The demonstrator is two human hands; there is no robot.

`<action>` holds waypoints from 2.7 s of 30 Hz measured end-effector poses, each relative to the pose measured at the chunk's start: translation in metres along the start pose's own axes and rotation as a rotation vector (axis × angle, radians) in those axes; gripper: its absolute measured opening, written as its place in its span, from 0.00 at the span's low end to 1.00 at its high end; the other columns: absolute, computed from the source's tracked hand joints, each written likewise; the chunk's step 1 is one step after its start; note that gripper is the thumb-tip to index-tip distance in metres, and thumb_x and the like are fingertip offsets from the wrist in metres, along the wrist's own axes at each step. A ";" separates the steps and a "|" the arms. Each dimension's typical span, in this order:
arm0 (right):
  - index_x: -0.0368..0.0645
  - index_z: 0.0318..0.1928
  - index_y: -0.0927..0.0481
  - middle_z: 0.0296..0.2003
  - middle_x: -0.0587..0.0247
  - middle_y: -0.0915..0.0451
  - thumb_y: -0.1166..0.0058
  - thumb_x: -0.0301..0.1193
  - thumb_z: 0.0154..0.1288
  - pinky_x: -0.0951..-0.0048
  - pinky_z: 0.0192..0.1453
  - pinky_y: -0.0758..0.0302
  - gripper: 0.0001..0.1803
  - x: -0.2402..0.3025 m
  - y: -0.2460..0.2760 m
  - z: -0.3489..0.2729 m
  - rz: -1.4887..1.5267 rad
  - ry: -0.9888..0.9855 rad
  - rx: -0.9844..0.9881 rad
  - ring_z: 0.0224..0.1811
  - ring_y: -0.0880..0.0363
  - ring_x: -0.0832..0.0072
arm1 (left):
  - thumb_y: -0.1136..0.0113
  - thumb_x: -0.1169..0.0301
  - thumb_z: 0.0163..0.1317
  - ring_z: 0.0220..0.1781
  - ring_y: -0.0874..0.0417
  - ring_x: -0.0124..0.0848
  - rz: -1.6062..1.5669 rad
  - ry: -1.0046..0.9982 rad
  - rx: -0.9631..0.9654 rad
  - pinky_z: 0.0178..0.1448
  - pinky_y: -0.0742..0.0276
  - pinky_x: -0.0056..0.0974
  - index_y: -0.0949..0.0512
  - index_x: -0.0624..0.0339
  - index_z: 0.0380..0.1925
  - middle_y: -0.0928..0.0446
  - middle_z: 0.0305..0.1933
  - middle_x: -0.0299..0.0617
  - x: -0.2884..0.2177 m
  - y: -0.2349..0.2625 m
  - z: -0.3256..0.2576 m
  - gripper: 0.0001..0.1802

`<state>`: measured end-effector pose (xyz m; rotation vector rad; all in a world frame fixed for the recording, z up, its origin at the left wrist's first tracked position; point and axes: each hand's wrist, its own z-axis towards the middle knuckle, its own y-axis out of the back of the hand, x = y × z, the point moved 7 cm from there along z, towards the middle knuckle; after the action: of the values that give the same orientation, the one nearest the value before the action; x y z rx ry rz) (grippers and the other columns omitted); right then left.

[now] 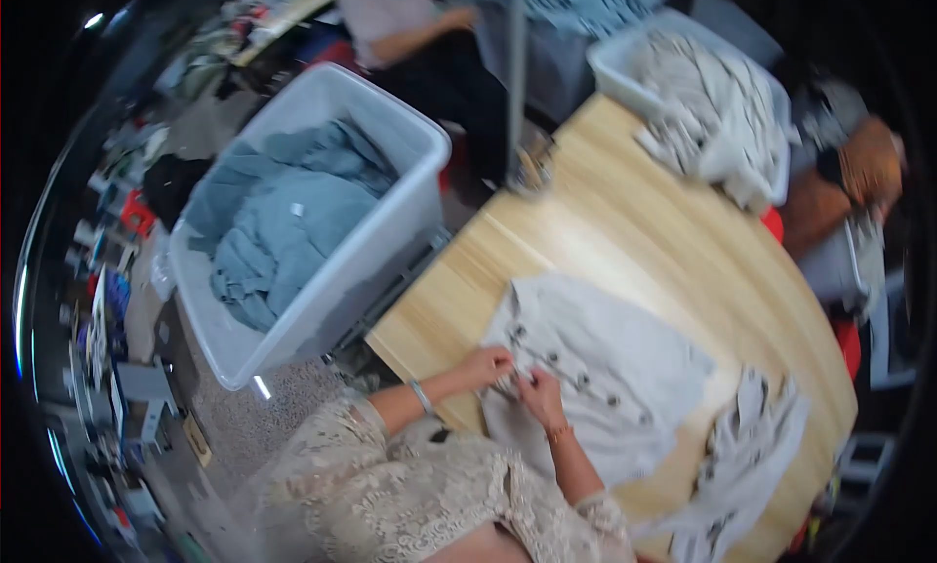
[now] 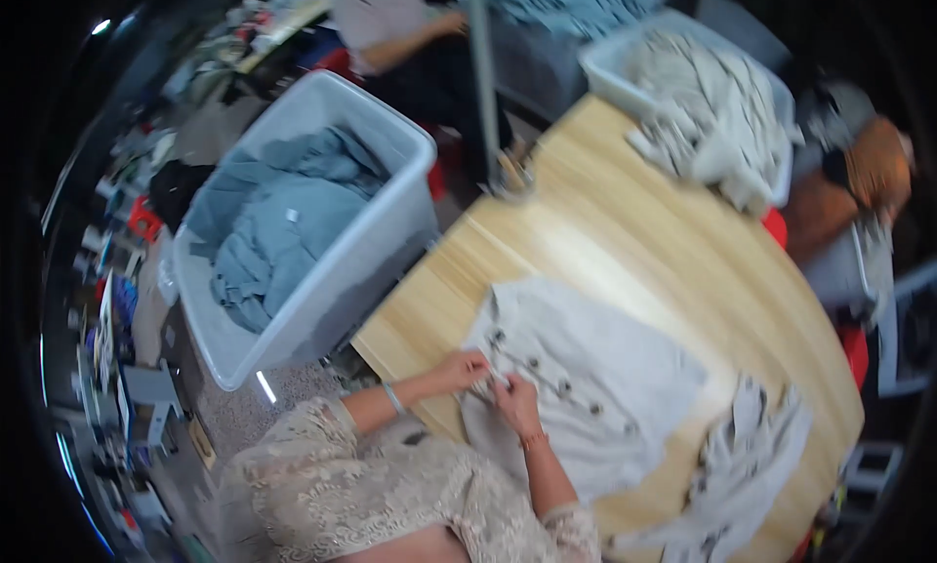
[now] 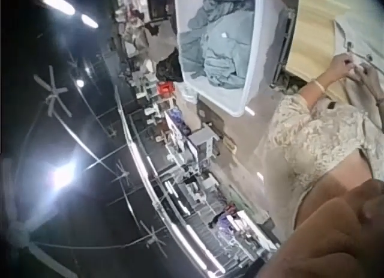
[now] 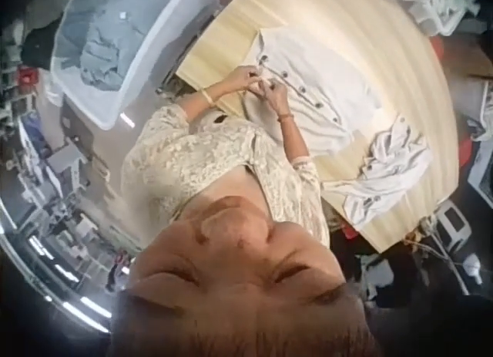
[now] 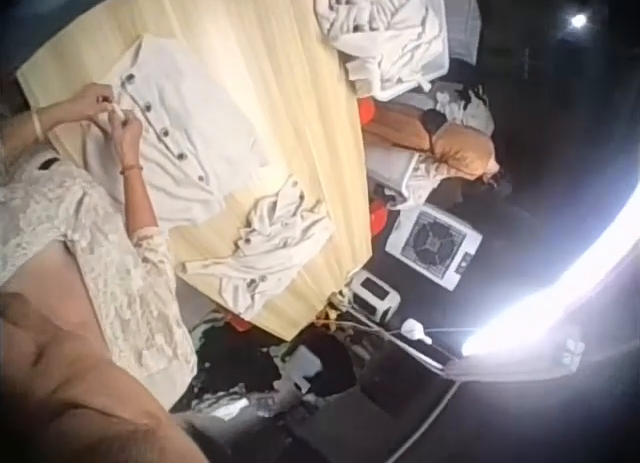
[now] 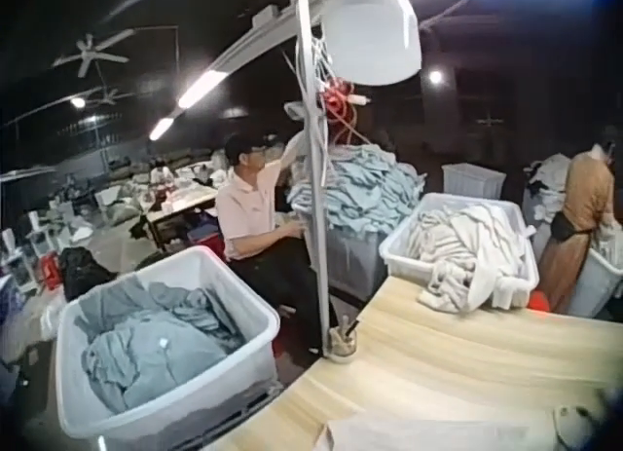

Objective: Trimming loose threads from a white knit sweater with scissors and inspecting it.

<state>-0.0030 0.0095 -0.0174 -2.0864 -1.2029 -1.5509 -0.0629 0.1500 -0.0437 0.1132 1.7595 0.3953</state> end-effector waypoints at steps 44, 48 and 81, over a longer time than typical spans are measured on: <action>0.37 0.43 0.19 0.29 0.47 0.22 0.43 0.33 0.60 0.59 0.38 0.26 0.14 0.028 0.001 0.006 -0.363 0.311 -0.271 0.30 0.22 0.54 | 0.34 0.69 0.51 0.31 0.23 0.21 -0.119 0.101 0.602 0.37 0.25 0.32 0.17 0.65 0.39 0.18 0.28 0.33 -0.012 -0.006 0.047 0.15; 0.34 0.43 0.20 0.35 0.40 0.21 0.45 0.29 0.59 0.61 0.40 0.24 0.14 0.024 0.002 0.015 -0.291 0.133 -0.132 0.33 0.20 0.51 | 0.40 0.70 0.51 0.28 0.20 0.34 0.171 -0.042 0.507 0.36 0.25 0.37 0.18 0.65 0.36 0.18 0.27 0.46 -0.029 0.000 0.048 0.13; 0.40 0.33 0.25 0.35 0.49 0.25 0.52 0.30 0.64 0.52 0.35 0.24 0.06 -0.006 0.015 -0.023 -0.513 0.083 -0.375 0.30 0.22 0.50 | 0.45 0.77 0.53 0.44 0.27 0.44 0.735 -0.458 -0.089 0.46 0.31 0.44 0.24 0.57 0.35 0.26 0.41 0.44 -0.075 0.026 0.044 0.08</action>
<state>-0.0076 -0.0177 -0.0102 -1.9868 -1.6091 -2.2141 -0.0068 0.1619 0.0273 0.7400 1.1962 0.8966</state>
